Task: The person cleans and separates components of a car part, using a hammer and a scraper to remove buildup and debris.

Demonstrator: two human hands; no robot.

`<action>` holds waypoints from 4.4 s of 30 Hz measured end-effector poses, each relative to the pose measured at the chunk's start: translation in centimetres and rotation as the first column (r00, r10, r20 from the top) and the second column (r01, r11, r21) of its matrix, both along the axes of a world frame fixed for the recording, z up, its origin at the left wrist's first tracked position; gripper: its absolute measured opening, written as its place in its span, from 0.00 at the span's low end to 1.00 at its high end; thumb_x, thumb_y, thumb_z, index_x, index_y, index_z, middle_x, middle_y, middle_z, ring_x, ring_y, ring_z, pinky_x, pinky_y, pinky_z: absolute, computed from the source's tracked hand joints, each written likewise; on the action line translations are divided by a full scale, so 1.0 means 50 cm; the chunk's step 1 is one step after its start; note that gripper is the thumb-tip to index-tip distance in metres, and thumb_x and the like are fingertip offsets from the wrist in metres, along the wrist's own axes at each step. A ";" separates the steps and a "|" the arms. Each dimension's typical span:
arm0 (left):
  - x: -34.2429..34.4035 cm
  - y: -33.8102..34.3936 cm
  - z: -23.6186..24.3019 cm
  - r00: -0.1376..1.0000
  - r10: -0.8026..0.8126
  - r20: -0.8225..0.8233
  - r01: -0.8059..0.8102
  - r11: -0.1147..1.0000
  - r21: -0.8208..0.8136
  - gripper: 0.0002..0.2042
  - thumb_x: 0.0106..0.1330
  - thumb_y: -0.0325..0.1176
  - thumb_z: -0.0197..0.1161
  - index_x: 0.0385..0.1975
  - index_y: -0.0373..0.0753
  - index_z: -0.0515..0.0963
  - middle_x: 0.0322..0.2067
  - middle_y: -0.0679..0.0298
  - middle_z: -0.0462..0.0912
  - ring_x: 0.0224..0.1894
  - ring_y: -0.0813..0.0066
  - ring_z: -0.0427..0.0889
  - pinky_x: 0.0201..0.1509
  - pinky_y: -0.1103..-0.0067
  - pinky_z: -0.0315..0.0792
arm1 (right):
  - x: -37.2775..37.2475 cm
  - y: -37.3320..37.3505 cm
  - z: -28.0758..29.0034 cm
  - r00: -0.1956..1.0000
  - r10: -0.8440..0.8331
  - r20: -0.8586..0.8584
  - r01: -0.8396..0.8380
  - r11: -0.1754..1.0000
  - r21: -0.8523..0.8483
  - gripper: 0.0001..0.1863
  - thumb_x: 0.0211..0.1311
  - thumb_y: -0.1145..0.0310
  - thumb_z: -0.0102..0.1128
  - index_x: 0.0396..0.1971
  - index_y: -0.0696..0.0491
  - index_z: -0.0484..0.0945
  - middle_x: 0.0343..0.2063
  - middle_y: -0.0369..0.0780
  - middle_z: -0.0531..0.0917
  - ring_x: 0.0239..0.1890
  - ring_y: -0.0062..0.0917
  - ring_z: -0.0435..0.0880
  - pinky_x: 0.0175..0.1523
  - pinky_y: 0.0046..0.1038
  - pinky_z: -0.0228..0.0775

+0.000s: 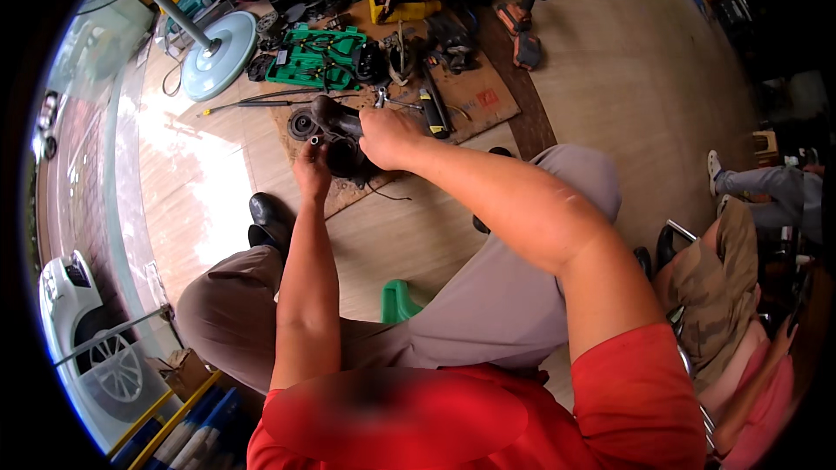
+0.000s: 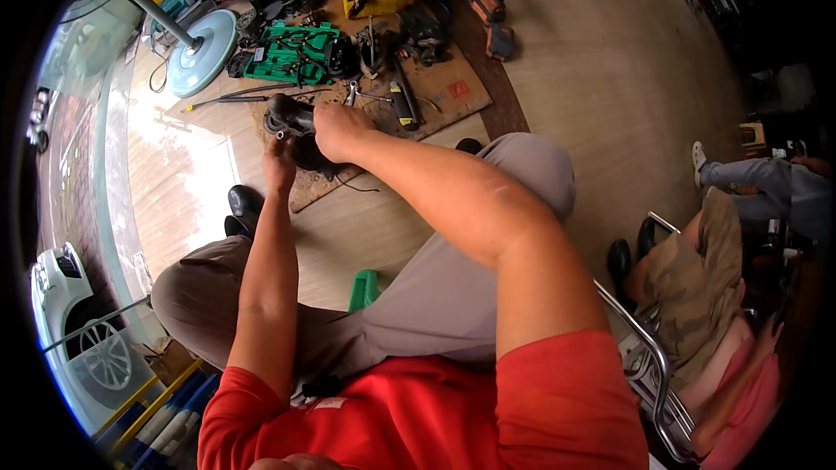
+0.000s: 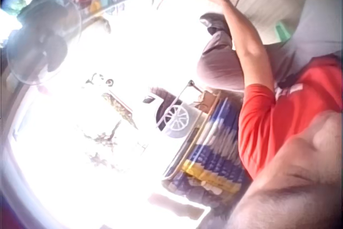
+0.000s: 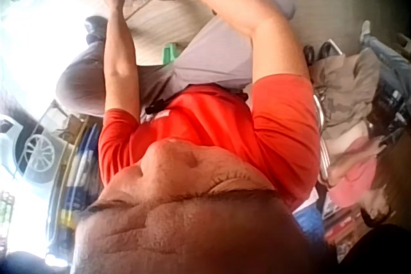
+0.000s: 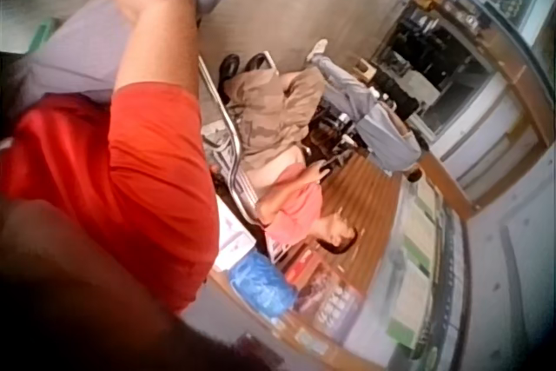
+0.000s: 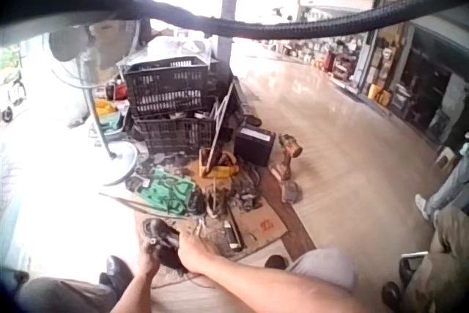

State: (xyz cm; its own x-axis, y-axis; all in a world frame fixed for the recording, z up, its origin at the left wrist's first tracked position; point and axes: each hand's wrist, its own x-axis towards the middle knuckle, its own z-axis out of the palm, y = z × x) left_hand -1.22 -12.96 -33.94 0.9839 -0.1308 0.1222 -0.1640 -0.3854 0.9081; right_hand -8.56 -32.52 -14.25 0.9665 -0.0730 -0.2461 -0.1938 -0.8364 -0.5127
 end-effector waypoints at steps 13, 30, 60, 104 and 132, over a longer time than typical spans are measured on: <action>-0.018 -0.014 0.035 0.999 -0.018 0.041 0.010 0.982 0.187 0.13 0.62 0.31 0.64 0.46 0.40 0.80 0.28 0.57 0.83 0.30 0.65 0.82 0.37 0.73 0.73 | -0.012 -0.001 0.014 0.995 0.060 -0.074 -0.065 0.996 -0.065 0.13 0.56 0.73 0.53 0.42 0.57 0.78 0.40 0.49 0.84 0.45 0.41 0.84 0.48 0.38 0.77; -0.011 -0.021 0.030 0.996 -0.004 -0.086 0.026 0.967 0.255 0.07 0.63 0.34 0.63 0.35 0.38 0.79 0.28 0.54 0.83 0.31 0.57 0.82 0.37 0.68 0.73 | 0.026 0.034 -0.020 0.998 0.044 -0.050 -0.047 0.998 -0.048 0.16 0.58 0.63 0.61 0.43 0.57 0.76 0.39 0.48 0.84 0.45 0.42 0.83 0.50 0.40 0.74; -0.027 -0.051 0.064 0.999 -0.034 0.007 0.031 0.954 0.299 0.07 0.63 0.33 0.59 0.34 0.37 0.78 0.28 0.46 0.81 0.35 0.42 0.79 0.38 0.59 0.71 | 0.022 0.037 -0.050 0.999 0.043 -0.003 -0.043 0.999 -0.003 0.11 0.60 0.70 0.49 0.40 0.59 0.72 0.35 0.51 0.84 0.40 0.46 0.84 0.46 0.43 0.75; -0.036 -0.078 0.073 0.999 -0.024 0.031 0.015 0.969 0.246 0.08 0.62 0.33 0.61 0.27 0.34 0.78 0.25 0.48 0.81 0.31 0.46 0.81 0.34 0.61 0.71 | 0.014 0.016 -0.032 1.000 0.006 -0.025 -0.007 0.999 -0.045 0.12 0.61 0.70 0.48 0.41 0.57 0.76 0.37 0.49 0.85 0.44 0.42 0.84 0.47 0.40 0.76; -0.025 -0.066 0.072 0.999 -0.052 -0.008 0.053 0.978 0.203 0.08 0.64 0.34 0.62 0.38 0.37 0.79 0.29 0.55 0.84 0.33 0.61 0.83 0.38 0.71 0.72 | 0.015 -0.013 -0.028 1.000 -0.007 -0.028 0.006 0.999 -0.045 0.13 0.58 0.70 0.51 0.40 0.55 0.79 0.39 0.50 0.84 0.44 0.43 0.84 0.47 0.41 0.76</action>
State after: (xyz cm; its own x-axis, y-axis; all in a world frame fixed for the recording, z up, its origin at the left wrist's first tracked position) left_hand -2.49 -16.24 -30.33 0.9753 -0.2039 0.0852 -0.1865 -0.5525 0.8124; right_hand -7.80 -33.19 -15.66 0.9588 -0.0908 -0.2690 -0.2127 -0.8573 -0.4688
